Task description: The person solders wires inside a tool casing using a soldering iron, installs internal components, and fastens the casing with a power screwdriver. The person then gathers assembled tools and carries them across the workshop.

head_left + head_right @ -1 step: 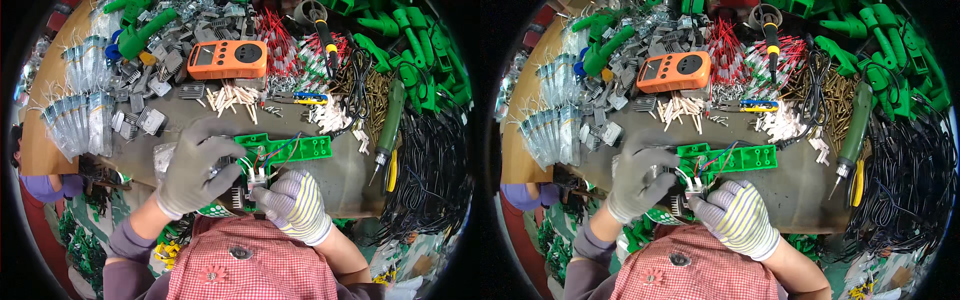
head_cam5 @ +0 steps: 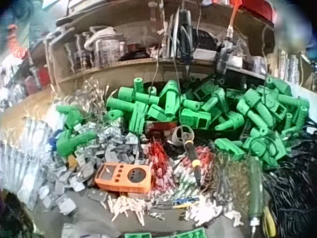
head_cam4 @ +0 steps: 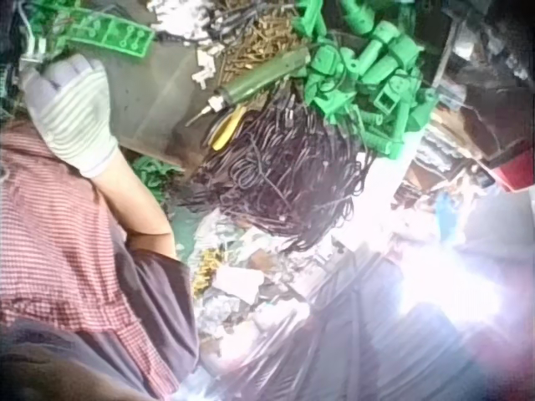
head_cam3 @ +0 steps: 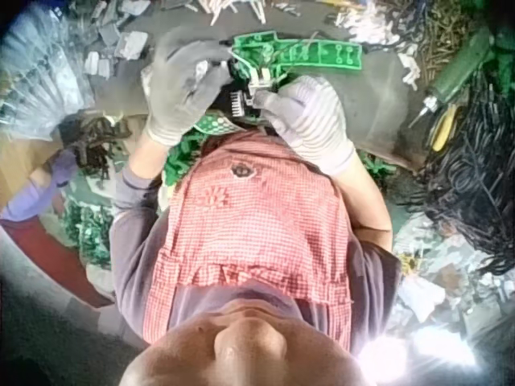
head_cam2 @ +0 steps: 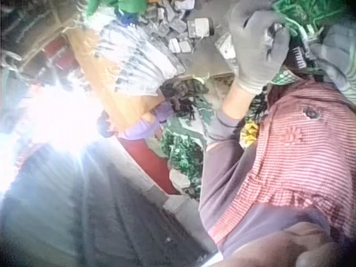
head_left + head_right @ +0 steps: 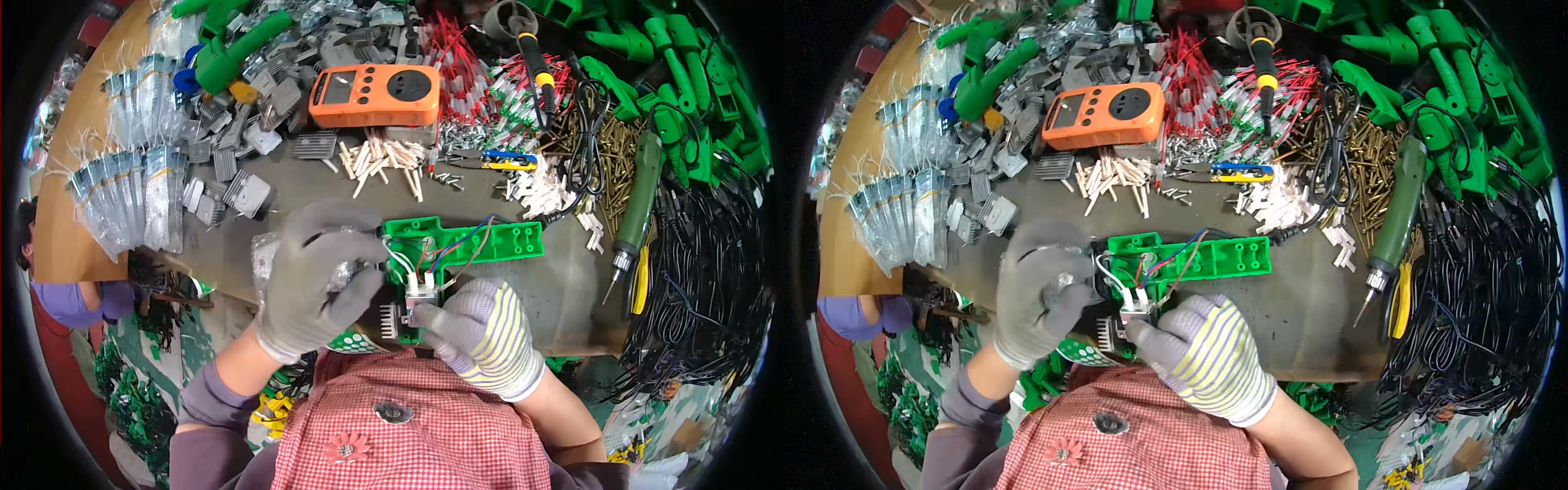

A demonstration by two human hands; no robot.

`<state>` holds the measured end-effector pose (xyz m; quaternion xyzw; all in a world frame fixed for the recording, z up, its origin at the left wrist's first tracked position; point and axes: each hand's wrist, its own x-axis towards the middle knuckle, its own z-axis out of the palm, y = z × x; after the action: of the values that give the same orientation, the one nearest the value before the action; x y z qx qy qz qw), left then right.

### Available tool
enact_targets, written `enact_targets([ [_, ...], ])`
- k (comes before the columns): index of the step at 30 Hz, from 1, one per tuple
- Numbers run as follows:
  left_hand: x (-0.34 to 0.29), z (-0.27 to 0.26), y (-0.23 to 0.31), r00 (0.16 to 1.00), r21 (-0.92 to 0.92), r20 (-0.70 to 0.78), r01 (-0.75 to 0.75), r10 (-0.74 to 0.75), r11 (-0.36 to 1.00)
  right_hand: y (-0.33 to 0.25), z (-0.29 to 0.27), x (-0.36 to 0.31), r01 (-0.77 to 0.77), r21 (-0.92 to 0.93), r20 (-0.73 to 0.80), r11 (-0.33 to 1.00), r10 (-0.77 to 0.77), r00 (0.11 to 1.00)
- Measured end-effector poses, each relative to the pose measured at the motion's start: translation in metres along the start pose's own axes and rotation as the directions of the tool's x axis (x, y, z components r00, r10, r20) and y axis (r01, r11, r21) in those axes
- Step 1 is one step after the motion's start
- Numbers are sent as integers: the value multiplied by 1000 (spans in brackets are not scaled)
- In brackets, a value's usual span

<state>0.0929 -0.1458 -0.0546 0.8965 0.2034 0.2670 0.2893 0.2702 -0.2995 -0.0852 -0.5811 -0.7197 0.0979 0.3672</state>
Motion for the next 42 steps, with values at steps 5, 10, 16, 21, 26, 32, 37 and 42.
enact_targets([
  [5, -103, -1, -13, 942, 37, -310, -121, 126, 992, -4, -10, -5, -72, 157, 4, 985, 72, 997],
  [10, -171, 26, 2, 631, -647, -82, 555, -771, 523, -18, -12, 2, 13, 87, -214, 996, 6, 977],
  [16, -164, 24, 14, 633, -730, 295, 633, -716, 258, -49, 7, 46, 292, -22, 181, 956, -284, 942],
  [21, -158, 24, 19, 605, -737, 218, 617, -766, 278, -59, 34, 51, 283, -66, 277, 957, -255, 927],
  [26, -159, 30, 9, 785, -649, -21, 461, -620, 605, -62, 45, 51, 255, -50, 191, 966, -242, 951],
  [32, -204, 42, -27, 752, -444, -48, 573, -657, 689, -71, 51, 54, 305, -184, 218, 934, -263, 940],
  [37, -191, 29, -13, 720, -485, -97, 569, -687, 664, -67, 67, 46, 241, -211, 11, 948, -244, 970],
  [42, -127, -28, 2, 781, -235, 120, 623, -614, 746, -52, 15, 45, 277, 97, -72, 956, -271, 960],
])
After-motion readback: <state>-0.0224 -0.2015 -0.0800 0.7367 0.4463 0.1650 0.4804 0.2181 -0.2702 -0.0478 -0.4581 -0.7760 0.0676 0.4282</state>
